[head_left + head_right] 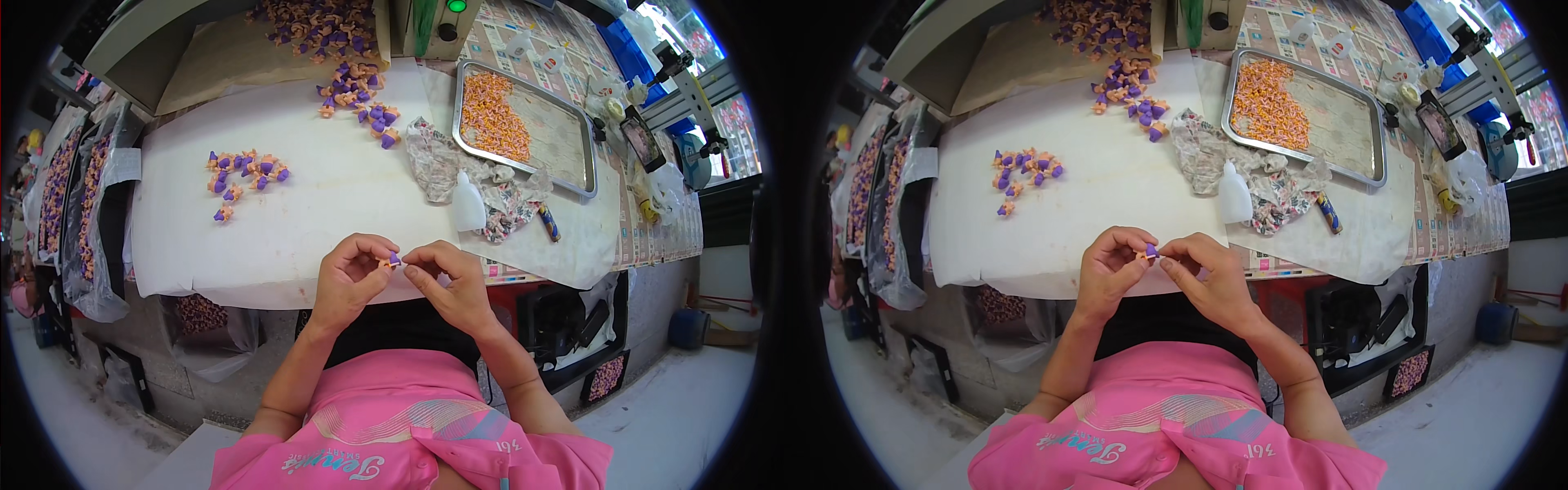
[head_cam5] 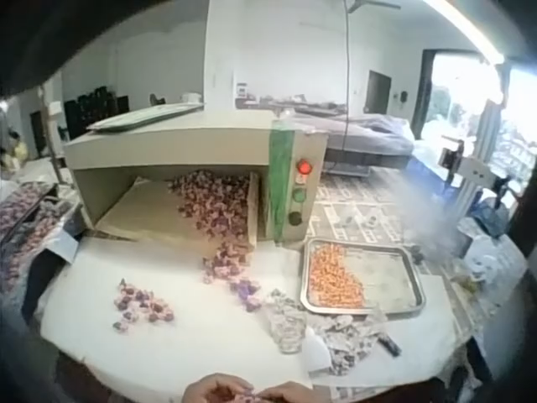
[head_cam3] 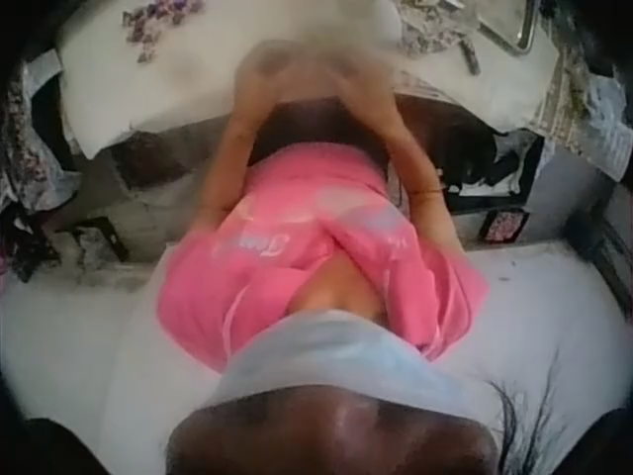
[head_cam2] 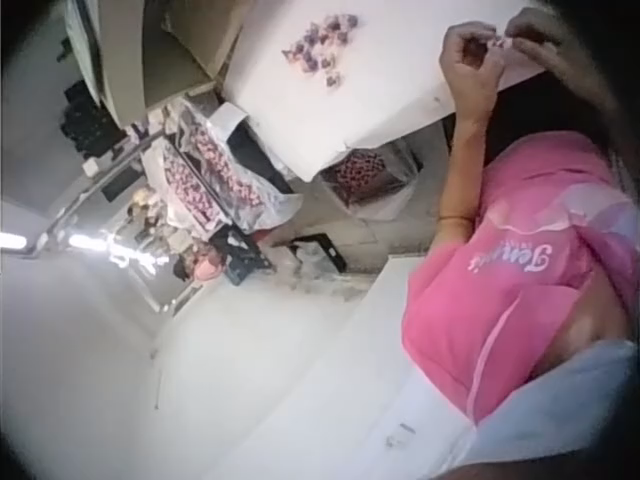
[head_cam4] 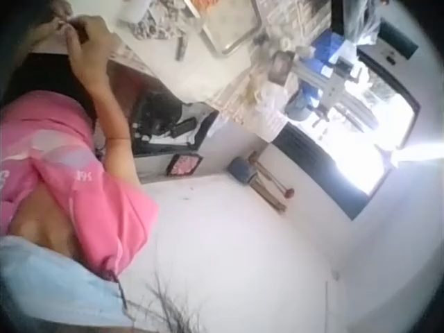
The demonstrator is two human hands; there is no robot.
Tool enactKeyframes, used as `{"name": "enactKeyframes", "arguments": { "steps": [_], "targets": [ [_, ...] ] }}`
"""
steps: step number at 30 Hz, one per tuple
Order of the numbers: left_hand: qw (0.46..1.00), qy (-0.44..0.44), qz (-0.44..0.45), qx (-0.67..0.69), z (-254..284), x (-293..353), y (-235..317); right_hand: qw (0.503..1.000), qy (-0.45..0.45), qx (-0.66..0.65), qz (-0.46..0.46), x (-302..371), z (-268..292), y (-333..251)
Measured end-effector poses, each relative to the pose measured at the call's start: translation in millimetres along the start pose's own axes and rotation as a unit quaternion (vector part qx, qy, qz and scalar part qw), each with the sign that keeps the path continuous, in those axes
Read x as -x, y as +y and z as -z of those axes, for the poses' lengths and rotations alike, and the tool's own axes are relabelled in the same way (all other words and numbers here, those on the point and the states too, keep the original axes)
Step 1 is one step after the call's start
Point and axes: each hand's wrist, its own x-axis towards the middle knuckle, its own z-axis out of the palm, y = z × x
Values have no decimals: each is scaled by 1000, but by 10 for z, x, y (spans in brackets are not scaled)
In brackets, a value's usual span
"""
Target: Assembling small purple and orange plastic components using glue at a workstation.
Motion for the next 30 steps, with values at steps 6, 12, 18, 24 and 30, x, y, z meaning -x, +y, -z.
{"name": "enactKeyframes", "arguments": {
  "steps": [6,12,18,24,30],
  "targets": [
    [972,97,-42,-210,165,-84,179,995,80,37,36,25,162,27],
    [808,176,-179,-533,560,-222,407,971,205,109,61,-31,459,140],
    [679,212,-278,-645,636,-295,480,942,256,210,60,-225,774,260],
    [722,170,-325,-587,209,-571,442,924,224,309,9,-302,758,241],
    [807,64,-223,-543,-117,-1130,380,906,195,376,16,-321,727,251]
  ]
}}
